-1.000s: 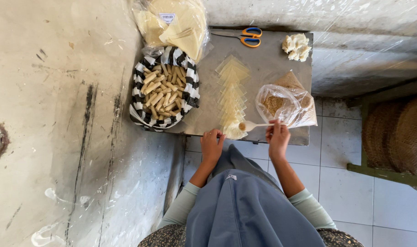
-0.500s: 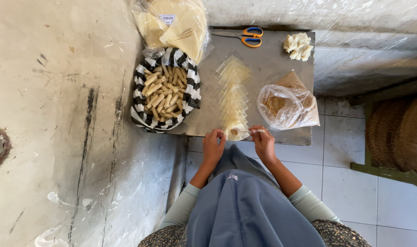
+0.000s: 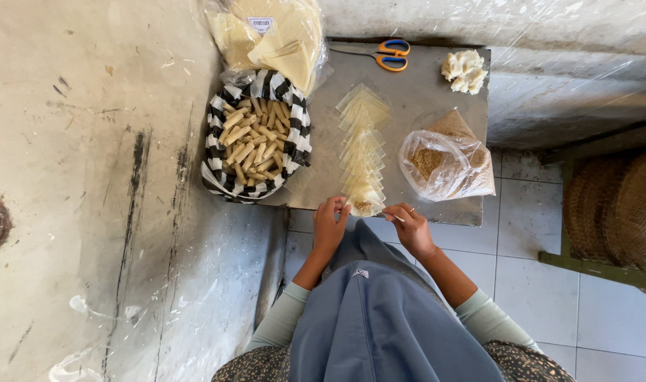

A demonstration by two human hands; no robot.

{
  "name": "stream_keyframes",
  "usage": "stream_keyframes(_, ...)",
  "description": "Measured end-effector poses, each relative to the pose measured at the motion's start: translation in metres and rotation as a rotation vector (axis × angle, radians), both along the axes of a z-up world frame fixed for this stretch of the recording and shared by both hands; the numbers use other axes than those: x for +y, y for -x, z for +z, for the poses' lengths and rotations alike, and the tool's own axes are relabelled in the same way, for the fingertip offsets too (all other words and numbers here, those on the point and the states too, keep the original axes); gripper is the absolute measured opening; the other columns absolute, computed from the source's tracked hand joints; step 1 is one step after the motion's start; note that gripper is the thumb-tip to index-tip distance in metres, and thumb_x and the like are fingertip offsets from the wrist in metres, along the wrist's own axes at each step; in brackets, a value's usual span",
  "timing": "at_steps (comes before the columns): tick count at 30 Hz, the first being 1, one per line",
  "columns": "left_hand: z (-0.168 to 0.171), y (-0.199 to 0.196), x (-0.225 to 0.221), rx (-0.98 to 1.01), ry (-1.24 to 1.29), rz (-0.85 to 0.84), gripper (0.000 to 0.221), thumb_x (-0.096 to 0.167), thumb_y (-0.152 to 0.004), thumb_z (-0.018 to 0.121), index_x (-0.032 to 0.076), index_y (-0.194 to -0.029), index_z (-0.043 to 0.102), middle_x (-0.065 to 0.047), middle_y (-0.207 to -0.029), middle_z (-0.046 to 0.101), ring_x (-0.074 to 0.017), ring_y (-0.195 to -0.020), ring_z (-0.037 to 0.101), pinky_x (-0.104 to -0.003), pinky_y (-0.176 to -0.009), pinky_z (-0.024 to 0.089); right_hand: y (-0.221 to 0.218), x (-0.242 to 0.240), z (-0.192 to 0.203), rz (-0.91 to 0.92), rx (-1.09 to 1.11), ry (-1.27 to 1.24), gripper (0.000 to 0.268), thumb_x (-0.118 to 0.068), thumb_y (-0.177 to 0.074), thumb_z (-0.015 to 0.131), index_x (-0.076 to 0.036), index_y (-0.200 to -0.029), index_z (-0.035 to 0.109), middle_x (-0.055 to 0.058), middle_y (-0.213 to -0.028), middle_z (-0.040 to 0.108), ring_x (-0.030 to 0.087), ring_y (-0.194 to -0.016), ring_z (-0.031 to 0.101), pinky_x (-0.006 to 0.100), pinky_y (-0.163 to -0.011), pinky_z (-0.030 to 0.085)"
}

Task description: The person folds translucent triangular wrappers into cone shapes and then uses a spoon to place a small amount of granular filling into the tip of each cone.

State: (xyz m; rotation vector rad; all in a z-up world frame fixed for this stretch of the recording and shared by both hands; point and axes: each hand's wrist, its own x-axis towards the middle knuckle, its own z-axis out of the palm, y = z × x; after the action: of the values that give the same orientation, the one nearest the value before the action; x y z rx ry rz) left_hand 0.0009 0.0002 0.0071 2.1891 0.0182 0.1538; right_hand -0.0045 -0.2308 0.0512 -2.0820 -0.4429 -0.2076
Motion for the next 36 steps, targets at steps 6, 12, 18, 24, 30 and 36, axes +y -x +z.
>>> stream_keyframes(6, 0.003, 0.0, 0.0, 0.015, -0.017, -0.028, 0.048, 0.02, -0.082, 0.08, 0.012, -0.126, 0.061, -0.003, -0.1, 0.071, -0.0231, -0.093, 0.064, -0.041, -0.091, 0.043, -0.001, -0.01, -0.031, -0.195, 0.042, -0.084, 0.011, 0.008, -0.099, 0.057, -0.001, -0.101, 0.065, 0.01, -0.1, 0.072, 0.015, -0.075, 0.069, 0.028, -0.062, 0.059)
stream_keyframes(12, 0.001, -0.001, 0.0, 0.009, 0.034, -0.02, 0.051, 0.012, -0.08, 0.079, 0.011, -0.127, 0.061, -0.002, -0.098, 0.071, -0.0218, -0.09, 0.065, -0.04, -0.092, 0.045, -0.037, -0.05, -0.028, -0.567, 0.177, -0.478, 0.024, -0.009, -0.114, 0.044, 0.0, -0.108, 0.065, 0.008, -0.085, 0.065, 0.009, -0.067, 0.057, 0.025, -0.054, 0.049)
stream_keyframes(18, 0.002, -0.004, 0.002, -0.021, 0.098, -0.058, 0.048, 0.01, -0.081, 0.077, 0.01, -0.126, 0.061, -0.001, -0.098, 0.072, -0.0211, -0.089, 0.064, -0.038, -0.091, 0.047, -0.072, -0.08, -0.007, -0.617, -0.031, -0.196, 0.026, -0.015, -0.118, 0.047, 0.003, -0.112, 0.065, 0.007, -0.088, 0.064, 0.01, -0.073, 0.058, 0.024, -0.063, 0.05)
stream_keyframes(24, 0.004, -0.003, 0.005, -0.03, 0.122, -0.103, 0.05, 0.01, -0.08, 0.077, 0.01, -0.127, 0.06, -0.001, -0.101, 0.074, -0.0232, -0.092, 0.062, -0.039, -0.091, 0.047, -0.079, -0.085, -0.017, -0.67, 0.325, -0.513, 0.029, -0.016, -0.109, 0.056, 0.0, -0.134, 0.055, 0.003, -0.085, 0.064, 0.008, -0.068, 0.057, 0.024, -0.057, 0.047)
stream_keyframes(30, 0.003, -0.004, 0.009, -0.048, 0.112, -0.153, 0.056, 0.013, -0.079, 0.078, 0.012, -0.131, 0.059, 0.002, -0.107, 0.076, -0.0227, -0.098, 0.063, -0.039, -0.094, 0.046, -0.036, -0.075, -0.047, -0.852, -0.015, -0.375, 0.057, -0.006, -0.104, 0.071, -0.001, -0.142, 0.028, 0.006, -0.108, 0.052, 0.009, -0.088, 0.054, 0.023, -0.073, 0.054)
stream_keyframes(36, -0.002, -0.004, 0.01, -0.038, -0.005, -0.229, 0.062, 0.018, -0.077, 0.081, 0.013, -0.134, 0.057, 0.004, -0.111, 0.076, -0.0236, -0.101, 0.062, -0.043, -0.099, 0.04, -0.004, 0.001, -0.062, -0.331, 0.117, 0.201, 0.025, -0.017, -0.088, 0.077, -0.005, -0.105, 0.063, 0.015, -0.098, 0.056, 0.032, -0.092, 0.056, 0.047, -0.081, 0.049)
